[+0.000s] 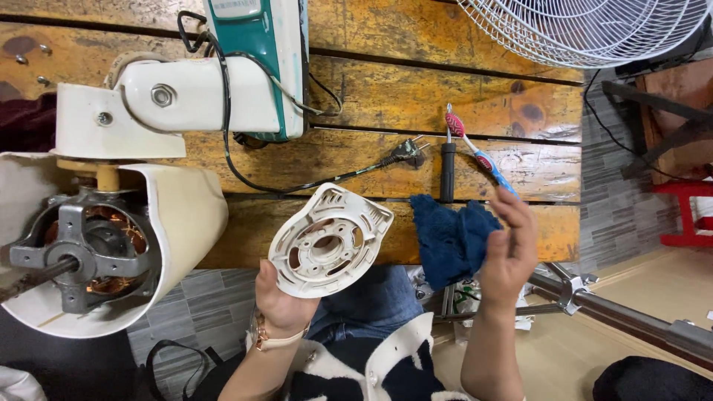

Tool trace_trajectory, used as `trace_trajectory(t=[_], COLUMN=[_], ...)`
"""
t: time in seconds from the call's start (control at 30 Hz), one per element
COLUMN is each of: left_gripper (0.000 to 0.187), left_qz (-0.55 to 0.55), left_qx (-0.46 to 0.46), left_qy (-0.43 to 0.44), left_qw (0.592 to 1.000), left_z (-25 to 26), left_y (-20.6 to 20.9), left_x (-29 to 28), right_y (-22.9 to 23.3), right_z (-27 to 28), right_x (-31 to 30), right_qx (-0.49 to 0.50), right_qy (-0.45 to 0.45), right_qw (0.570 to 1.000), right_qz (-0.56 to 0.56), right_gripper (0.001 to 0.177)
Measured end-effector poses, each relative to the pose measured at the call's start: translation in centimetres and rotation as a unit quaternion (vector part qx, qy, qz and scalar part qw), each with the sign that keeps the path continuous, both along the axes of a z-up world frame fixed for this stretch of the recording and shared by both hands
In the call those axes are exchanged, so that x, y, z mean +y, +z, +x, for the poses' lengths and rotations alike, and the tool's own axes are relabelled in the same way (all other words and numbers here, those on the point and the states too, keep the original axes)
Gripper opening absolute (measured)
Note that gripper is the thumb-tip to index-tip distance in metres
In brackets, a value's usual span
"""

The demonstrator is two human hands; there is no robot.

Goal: Cleaning a fan component using a toothbrush and a cloth on a workbench

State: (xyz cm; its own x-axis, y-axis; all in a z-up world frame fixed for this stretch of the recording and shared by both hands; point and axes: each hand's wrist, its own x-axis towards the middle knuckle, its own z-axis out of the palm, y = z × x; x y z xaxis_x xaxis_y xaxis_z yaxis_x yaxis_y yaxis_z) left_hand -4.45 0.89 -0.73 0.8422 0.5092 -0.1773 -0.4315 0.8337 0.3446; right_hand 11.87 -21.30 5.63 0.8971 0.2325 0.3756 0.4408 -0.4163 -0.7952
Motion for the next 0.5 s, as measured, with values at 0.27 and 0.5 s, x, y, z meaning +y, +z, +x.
trace_trajectory(t=[0.27,0.5], left_gripper=[0.067,0.062], left_qz=[0.090,0.200], left_qx=[0.062,0.123], left_qy=[-0.025,-0.050], left_qw=[0.994,0.971], left_z=[1.1,3.4], left_y=[-3.4,-2.1], left_x=[0.6,1.1], right_y=[-4.4,-7.5], right_z=[6.6,7.7], right_x=[-5.8,-6.8], right_qx=[-0.122,-0.138], right_qy=[-0.047,-0.062], right_qw=[0.972,0.971], right_qz=[-0.194,-0.187], right_gripper=[0.029,0.013])
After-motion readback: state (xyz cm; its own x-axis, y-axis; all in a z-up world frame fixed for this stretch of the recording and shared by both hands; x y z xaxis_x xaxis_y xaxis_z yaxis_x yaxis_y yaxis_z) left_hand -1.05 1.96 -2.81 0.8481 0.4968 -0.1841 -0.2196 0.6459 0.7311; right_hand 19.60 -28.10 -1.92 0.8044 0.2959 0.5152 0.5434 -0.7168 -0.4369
